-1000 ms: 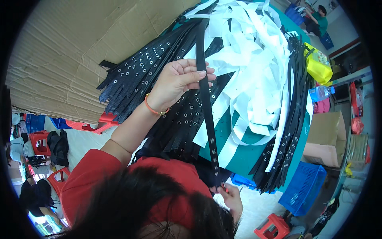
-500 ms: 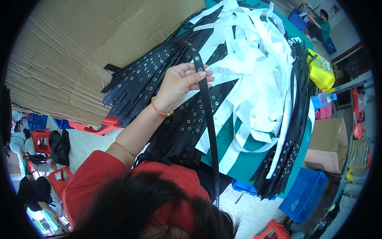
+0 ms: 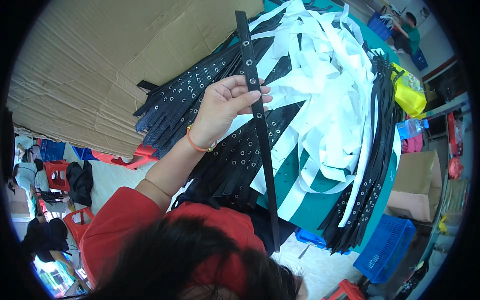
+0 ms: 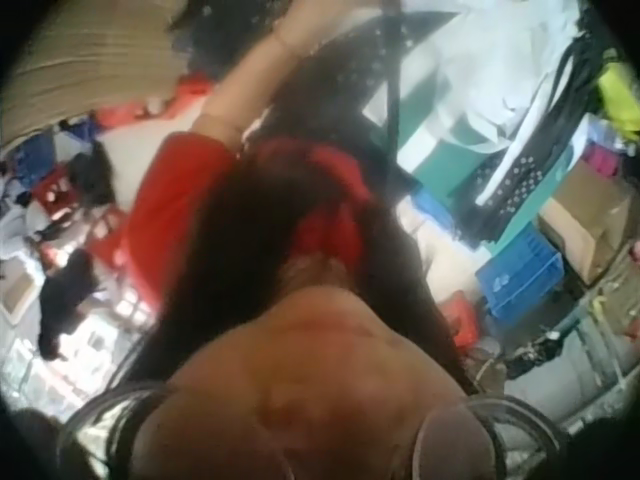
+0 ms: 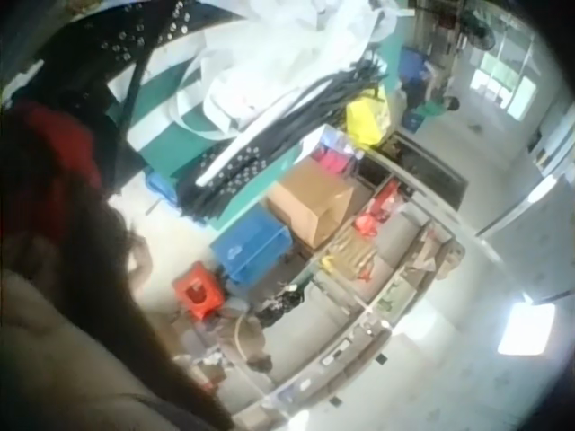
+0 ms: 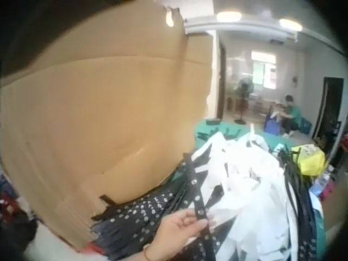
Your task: Trim excess material and threads from black belts using small clippers in a factory setting.
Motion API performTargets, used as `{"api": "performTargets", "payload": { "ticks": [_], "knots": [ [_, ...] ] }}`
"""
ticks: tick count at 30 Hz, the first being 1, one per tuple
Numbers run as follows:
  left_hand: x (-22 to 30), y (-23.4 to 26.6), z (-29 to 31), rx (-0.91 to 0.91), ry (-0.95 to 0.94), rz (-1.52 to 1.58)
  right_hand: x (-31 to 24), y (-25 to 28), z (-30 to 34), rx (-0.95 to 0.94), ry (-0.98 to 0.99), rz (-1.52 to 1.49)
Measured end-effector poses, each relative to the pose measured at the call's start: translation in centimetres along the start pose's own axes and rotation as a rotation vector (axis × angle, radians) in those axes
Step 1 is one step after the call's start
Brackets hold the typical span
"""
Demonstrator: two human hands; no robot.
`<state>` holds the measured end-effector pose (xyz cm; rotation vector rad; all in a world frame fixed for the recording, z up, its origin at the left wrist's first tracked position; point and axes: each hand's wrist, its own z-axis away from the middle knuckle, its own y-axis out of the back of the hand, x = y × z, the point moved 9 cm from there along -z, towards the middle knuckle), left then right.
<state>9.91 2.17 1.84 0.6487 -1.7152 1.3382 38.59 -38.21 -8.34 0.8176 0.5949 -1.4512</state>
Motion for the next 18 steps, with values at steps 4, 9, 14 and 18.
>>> {"api": "performTargets", "payload": {
  "ticks": [4, 9, 14, 18],
  "knots": [
    [0.7, -2.2, 1.4, -0.08, 0.03, -0.038, -5.2, -0.3, 0.6, 0.166, 0.222, 0.018],
    [-0.5, -5.4, 3.9, -0.143, 0.108, -0.013, -18.3, -8.6, -7.8, 0.358, 0.709, 0.142],
    [-1.7, -5.9, 5.5, -0.189, 0.135, -0.01, -19.2, -15.3, -12.2, 0.015, 0.572, -0.188],
    [-0.3, -5.6, 4.2, -0.087, 0.026, 0.076, -16.7, -16.1, -12.6, 0.001, 0.511, -0.198]
  ]
}}
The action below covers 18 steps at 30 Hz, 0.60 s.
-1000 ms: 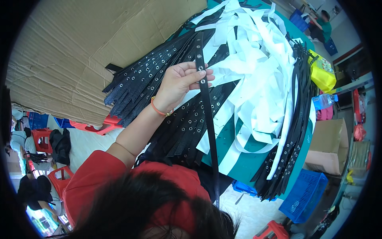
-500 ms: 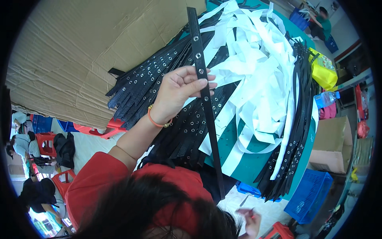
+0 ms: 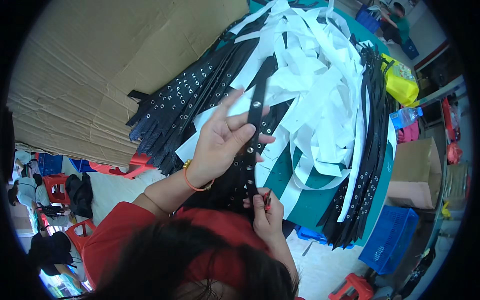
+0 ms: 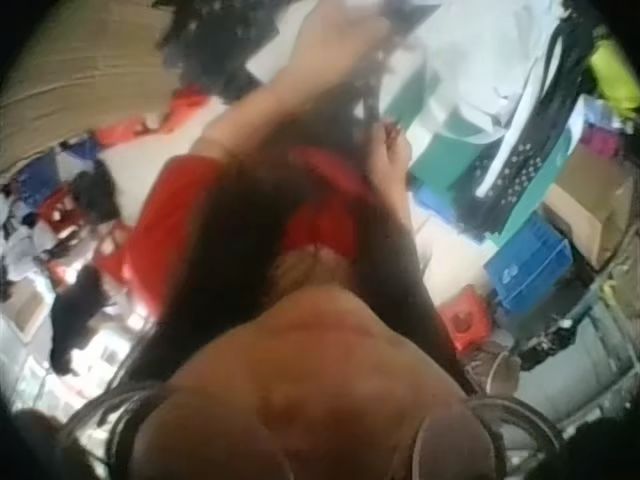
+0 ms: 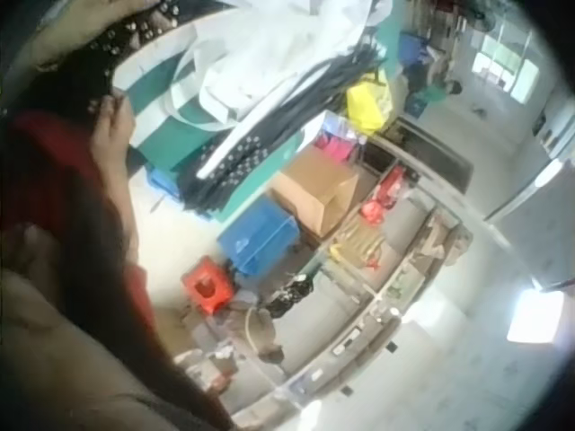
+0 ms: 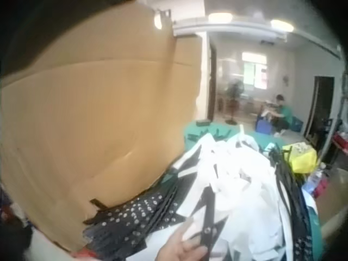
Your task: Trim excess material and threads from black belts using small clippers in a factory setting.
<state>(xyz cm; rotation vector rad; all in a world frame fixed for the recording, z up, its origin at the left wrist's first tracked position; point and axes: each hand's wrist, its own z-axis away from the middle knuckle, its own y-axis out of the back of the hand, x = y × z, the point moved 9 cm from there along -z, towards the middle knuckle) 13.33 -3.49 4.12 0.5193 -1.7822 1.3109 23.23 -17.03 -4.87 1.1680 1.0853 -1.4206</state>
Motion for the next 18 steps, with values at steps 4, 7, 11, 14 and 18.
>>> {"api": "performTargets", "payload": {
  "ticks": [4, 7, 11, 14, 18],
  "knots": [
    [-0.4, -0.2, -0.2, -0.037, 0.103, 0.013, -4.6, 4.8, -1.5, 0.243, 0.323, 0.604],
    [-2.2, -1.0, 0.1, -0.066, 0.216, -0.031, -9.0, 7.4, -2.6, 0.322, 0.163, 0.569],
    [-3.1, -2.2, 0.4, -0.13, 0.239, -0.062, -12.5, 7.6, -3.2, 0.207, 0.232, 0.146],
    [-3.7, -3.1, 0.6, -0.159, 0.299, -0.1, -14.5, 6.6, -3.4, 0.196, 0.22, 0.565],
    [-4.6, -3.0, 0.7, -0.172, 0.319, -0.118, -15.7, 6.1, -3.6, 0.177, 0.355, 0.699]
  ]
}}
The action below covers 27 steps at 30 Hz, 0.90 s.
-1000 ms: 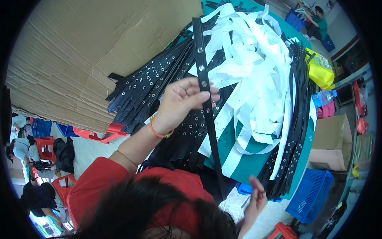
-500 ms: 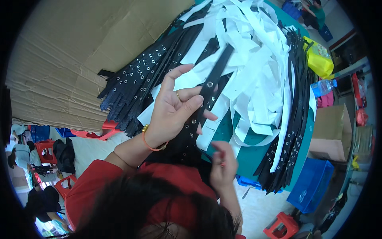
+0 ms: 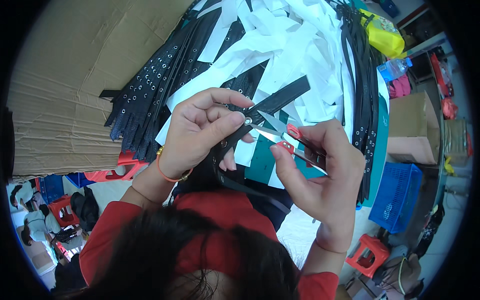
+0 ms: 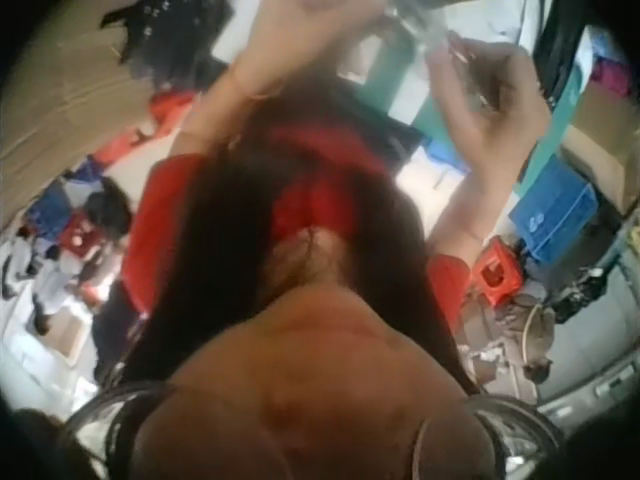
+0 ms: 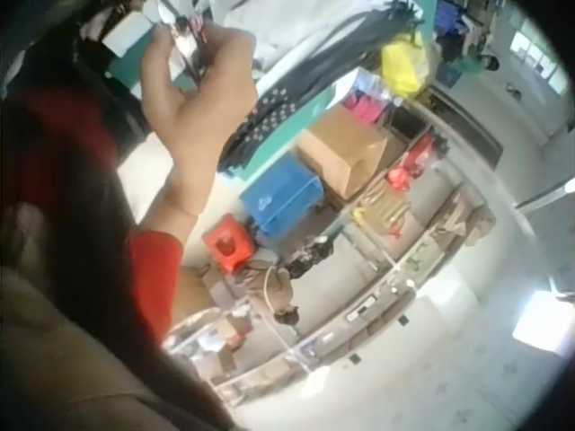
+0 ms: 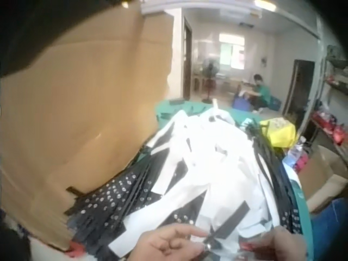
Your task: Trim excess material and threads from black belts using small clippers in a factory setting.
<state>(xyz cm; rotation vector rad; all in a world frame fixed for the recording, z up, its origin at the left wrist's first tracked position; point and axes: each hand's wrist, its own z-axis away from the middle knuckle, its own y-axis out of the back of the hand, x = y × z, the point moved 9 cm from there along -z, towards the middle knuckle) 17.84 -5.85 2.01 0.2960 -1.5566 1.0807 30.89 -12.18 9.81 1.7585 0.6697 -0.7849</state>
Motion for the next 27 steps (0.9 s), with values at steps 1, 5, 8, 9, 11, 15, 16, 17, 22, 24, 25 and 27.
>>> {"api": "performTargets", "payload": {
  "ticks": [1, 5, 8, 9, 11, 15, 16, 17, 22, 24, 25, 27],
  "knots": [
    [-0.1, -0.3, -0.1, -0.018, -0.004, 0.001, -0.2, 0.3, 0.2, -0.01, -0.005, 0.038],
    [-0.7, -0.7, -0.4, -0.016, 0.005, 0.009, -0.1, 0.9, 0.6, -0.031, -0.071, 0.085],
    [-1.4, -1.0, -0.4, -0.06, 0.049, 0.026, 0.7, 0.5, 0.4, -0.078, -0.108, 0.005],
    [-1.6, -1.0, -0.3, -0.062, 0.066, 0.013, 0.8, 0.6, 0.4, -0.077, -0.112, 0.004],
    [-1.8, -1.0, -0.2, -0.066, 0.085, 0.001, 1.6, 0.2, 0.6, -0.147, -0.196, -0.003],
    [-2.1, -1.2, 0.2, -0.098, 0.118, -0.047, 1.8, 0.2, 0.8, -0.171, -0.232, 0.04],
    [-2.2, -1.2, 0.3, -0.103, 0.127, -0.062, 1.9, 0.1, 0.8, -0.182, -0.228, 0.044],
    [-2.2, -1.2, 0.3, -0.108, 0.129, -0.06, 1.9, 0.0, 0.9, -0.193, -0.225, 0.048],
    [-2.5, -0.8, 0.5, -0.102, 0.139, -0.108, 1.8, -0.8, 0.9, -0.209, -0.192, 0.052],
    [-2.1, -0.7, 0.8, -0.086, 0.148, -0.127, 1.6, -1.1, 0.9, -0.22, -0.174, 0.039],
    [-2.2, -0.7, 0.9, -0.081, 0.159, -0.144, 1.8, -1.1, 1.0, -0.225, -0.201, 0.04],
    [-2.4, -0.7, 1.0, -0.083, 0.162, -0.138, 2.1, -1.2, 1.2, -0.23, -0.23, 0.044]
  ]
}}
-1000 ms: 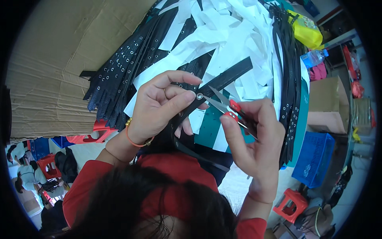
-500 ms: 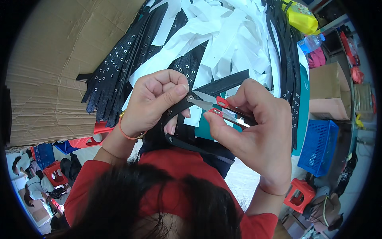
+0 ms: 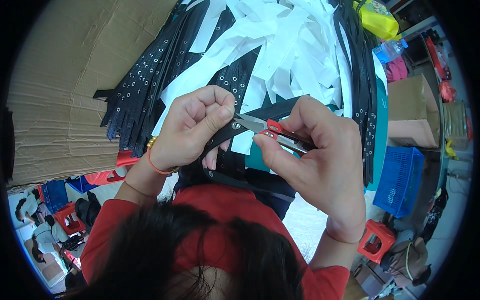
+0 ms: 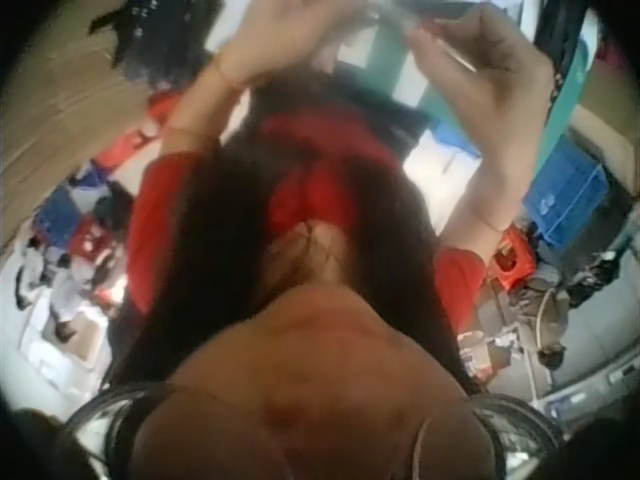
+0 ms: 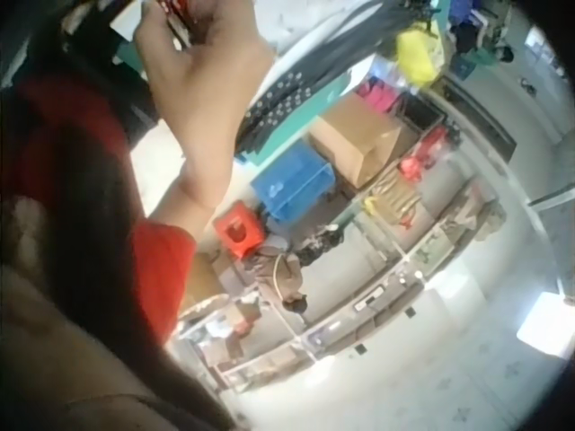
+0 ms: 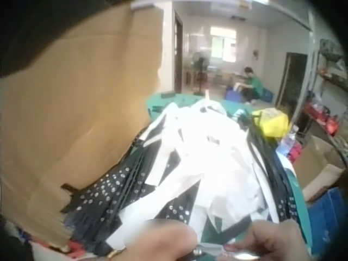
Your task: Trim excess material and threads from black belts using small clippers in a factory setting.
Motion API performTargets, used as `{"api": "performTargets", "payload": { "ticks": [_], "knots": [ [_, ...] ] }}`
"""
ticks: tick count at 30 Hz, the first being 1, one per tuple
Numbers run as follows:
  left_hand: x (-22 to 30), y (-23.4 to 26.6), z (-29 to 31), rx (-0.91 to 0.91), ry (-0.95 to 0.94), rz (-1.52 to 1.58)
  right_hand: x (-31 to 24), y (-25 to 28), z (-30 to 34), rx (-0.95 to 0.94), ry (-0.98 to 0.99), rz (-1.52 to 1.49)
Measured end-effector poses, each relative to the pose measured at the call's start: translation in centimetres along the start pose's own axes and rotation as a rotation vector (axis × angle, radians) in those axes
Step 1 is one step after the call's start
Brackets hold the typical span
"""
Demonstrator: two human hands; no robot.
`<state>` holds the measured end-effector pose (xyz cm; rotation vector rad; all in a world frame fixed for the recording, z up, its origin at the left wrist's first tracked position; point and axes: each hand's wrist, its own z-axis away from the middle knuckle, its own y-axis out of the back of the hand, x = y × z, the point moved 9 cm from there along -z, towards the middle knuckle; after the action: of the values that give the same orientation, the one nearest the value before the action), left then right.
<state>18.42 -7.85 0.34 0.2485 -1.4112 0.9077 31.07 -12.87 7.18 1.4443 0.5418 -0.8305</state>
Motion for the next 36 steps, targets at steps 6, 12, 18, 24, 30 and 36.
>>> {"api": "performTargets", "payload": {
  "ticks": [6, 12, 18, 24, 30, 36],
  "knots": [
    [-0.2, 0.6, 0.2, 0.041, -0.049, 0.019, -0.3, -0.8, 0.1, -0.006, 0.14, 0.0],
    [0.0, 0.7, 0.1, 0.038, -0.067, 0.004, 1.4, -1.0, 0.3, 0.019, -0.07, -0.294],
    [0.8, 0.7, 0.1, 0.07, -0.19, -0.018, 1.2, -0.9, 0.1, 0.019, -0.085, -0.27],
    [1.7, 0.8, 0.4, 0.072, -0.216, 0.054, 0.4, 0.1, 0.6, 0.094, -0.009, -0.26],
    [2.2, 0.2, 0.2, 0.054, -0.164, 0.065, 1.2, 2.6, 0.9, 0.334, -0.032, -0.424],
    [1.0, -0.7, -1.1, -0.004, -0.077, 0.02, 4.9, 1.0, -0.8, 0.271, -0.197, -0.701]
  ]
}}
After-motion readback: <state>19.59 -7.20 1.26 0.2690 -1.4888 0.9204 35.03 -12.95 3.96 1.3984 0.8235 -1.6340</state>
